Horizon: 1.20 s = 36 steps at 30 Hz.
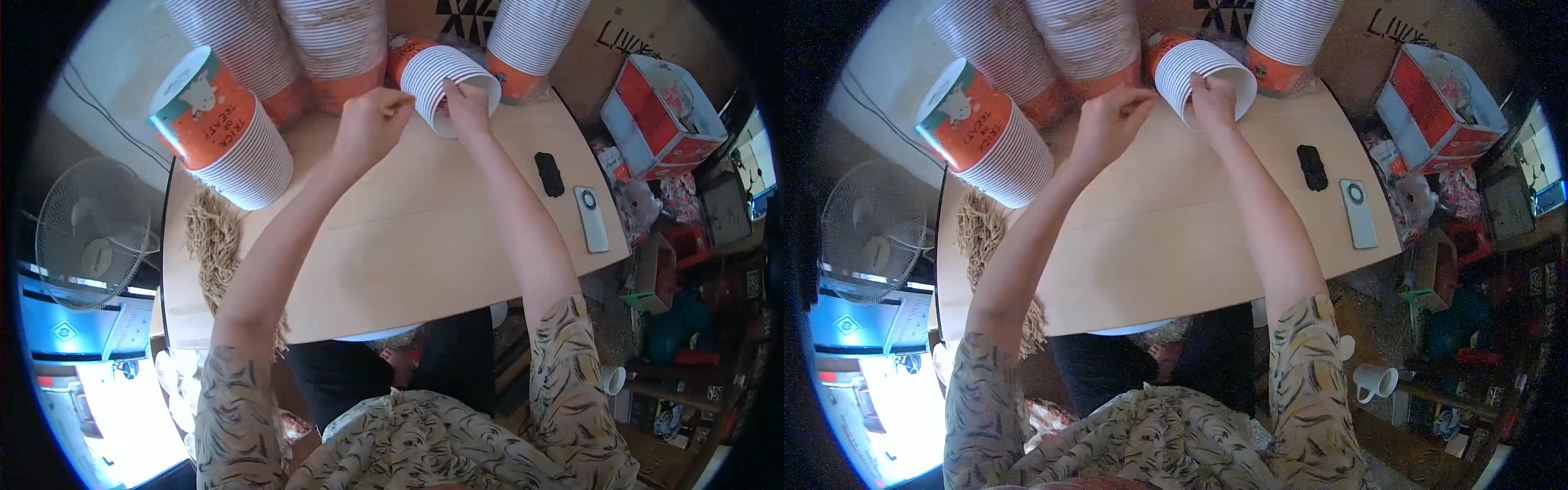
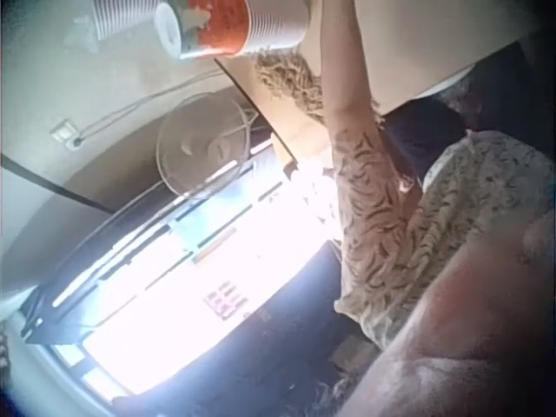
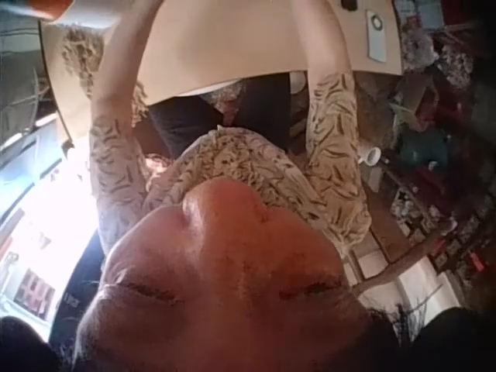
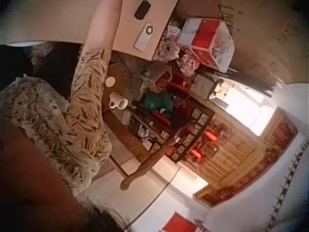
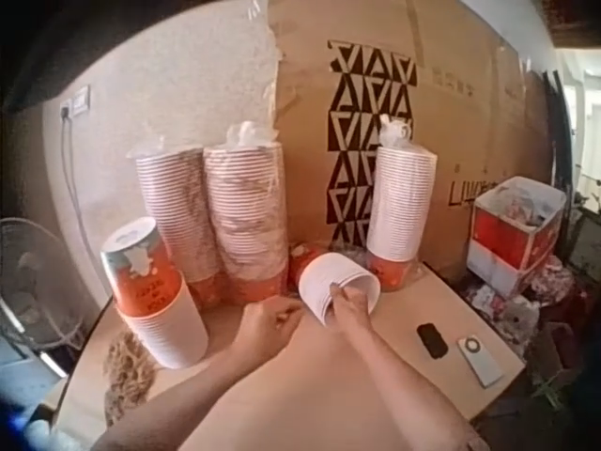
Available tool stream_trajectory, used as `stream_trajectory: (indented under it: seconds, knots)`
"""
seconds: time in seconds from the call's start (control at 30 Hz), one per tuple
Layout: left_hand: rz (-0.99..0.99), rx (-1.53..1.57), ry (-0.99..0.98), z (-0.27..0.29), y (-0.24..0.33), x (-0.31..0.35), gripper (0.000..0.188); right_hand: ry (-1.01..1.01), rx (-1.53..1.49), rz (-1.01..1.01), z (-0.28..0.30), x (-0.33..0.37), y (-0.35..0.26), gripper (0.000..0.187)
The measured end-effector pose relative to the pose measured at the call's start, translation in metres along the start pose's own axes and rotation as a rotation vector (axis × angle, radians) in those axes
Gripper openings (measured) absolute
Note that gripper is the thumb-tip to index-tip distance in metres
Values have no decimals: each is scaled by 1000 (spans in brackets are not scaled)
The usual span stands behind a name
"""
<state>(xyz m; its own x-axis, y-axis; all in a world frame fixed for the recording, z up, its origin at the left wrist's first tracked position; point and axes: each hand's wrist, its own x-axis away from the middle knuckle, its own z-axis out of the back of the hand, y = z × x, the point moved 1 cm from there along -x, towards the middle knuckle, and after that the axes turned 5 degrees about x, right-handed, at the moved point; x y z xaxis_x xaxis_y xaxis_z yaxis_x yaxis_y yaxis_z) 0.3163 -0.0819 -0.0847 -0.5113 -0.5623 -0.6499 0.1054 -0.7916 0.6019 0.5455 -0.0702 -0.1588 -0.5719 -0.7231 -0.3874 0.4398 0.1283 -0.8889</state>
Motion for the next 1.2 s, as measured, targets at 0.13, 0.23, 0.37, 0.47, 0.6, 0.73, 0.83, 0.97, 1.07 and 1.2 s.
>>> stream_trajectory:
  seconds: [0.13,0.23,0.37,0.47,0.6,0.73,0.83,0.97,1.07,1.2]
  knots:
    - [-33,-176,53,-48,-54,-35,30,-32,-123,-34,-12,17,-20,37]
    - [-118,-127,65,-67,-59,-44,28,-87,-80,-115,3,20,-27,29]
    - [-85,-115,77,-87,-51,-50,29,31,47,42,19,19,-19,30]
    - [-47,-193,101,-90,-49,-50,31,39,267,156,32,34,-26,30]
    - [28,-188,118,-70,-60,-32,33,-22,452,157,68,98,-77,28]
    - [113,-91,204,-48,-49,32,31,-33,556,207,104,160,-106,18]
    - [327,95,53,-37,6,119,26,-23,527,474,113,205,-144,11]
    - [505,273,-68,11,86,239,17,-228,582,857,67,251,-169,13]
    - [475,181,-99,43,129,291,12,-305,526,969,38,280,-175,14]
    - [607,10,-29,91,144,329,12,-305,517,1017,15,296,-169,15]
